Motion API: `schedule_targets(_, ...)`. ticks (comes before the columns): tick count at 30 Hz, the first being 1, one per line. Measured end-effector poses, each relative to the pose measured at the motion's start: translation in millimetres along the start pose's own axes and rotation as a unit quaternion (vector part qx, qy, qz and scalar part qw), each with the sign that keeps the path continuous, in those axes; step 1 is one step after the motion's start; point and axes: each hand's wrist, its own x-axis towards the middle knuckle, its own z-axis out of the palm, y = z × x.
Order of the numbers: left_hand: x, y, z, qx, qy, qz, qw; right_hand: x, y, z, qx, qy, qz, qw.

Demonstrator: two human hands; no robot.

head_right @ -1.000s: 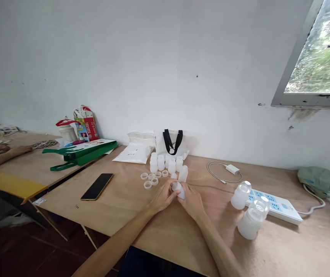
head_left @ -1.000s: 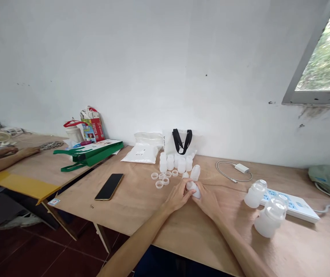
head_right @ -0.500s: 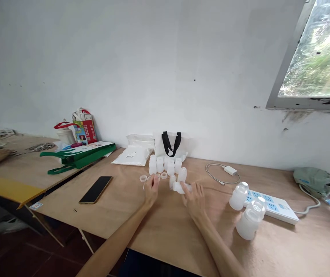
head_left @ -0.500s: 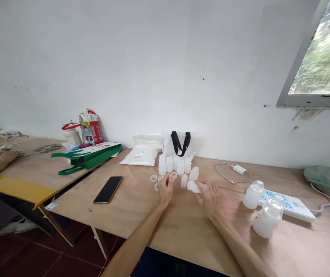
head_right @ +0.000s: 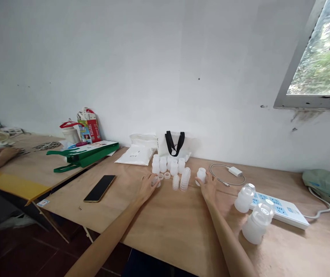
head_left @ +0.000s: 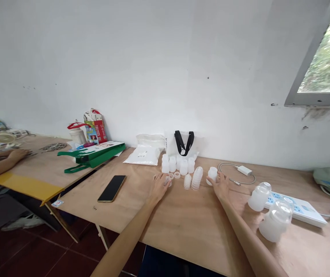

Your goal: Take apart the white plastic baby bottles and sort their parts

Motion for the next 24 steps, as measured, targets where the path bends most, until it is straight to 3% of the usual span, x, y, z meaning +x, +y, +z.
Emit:
schedule_targets(7, -3.4, 9.3, -0.6, 0.010, -0.054, 0.027, 0.998, 19.2, 2.0, 32.5, 0.026, -0.051, -0.042, 0.997)
schedule_targets(11, -3.1, 14.4, -4.6, 0.008, -0.068, 0.014, 0.998, 18.8, 2.9, 38.9, 0.037, -0.104, -0.079, 0.991)
schedule_targets(17, -3.8, 17.3, -8.0, -0.046, -0.046, -0.029, 0.997, 12.5, 5.2, 31.9, 0.012, -0.146, -0.108, 0.983)
schedule_targets(21, -5.1, 16.9, -6.0, -0.056, -0.036, -0.036, 0.997, -2.1, 4.8, 20.7, -0.020, -0.127, -0.113, 0.985)
schedule_targets(24, -4.9, 15.6, -4.2, -0.035, -0.006, -0.037, 0.999, -1.0, -9.0, 1.6, -0.044, -0.110, -0.122, 0.985)
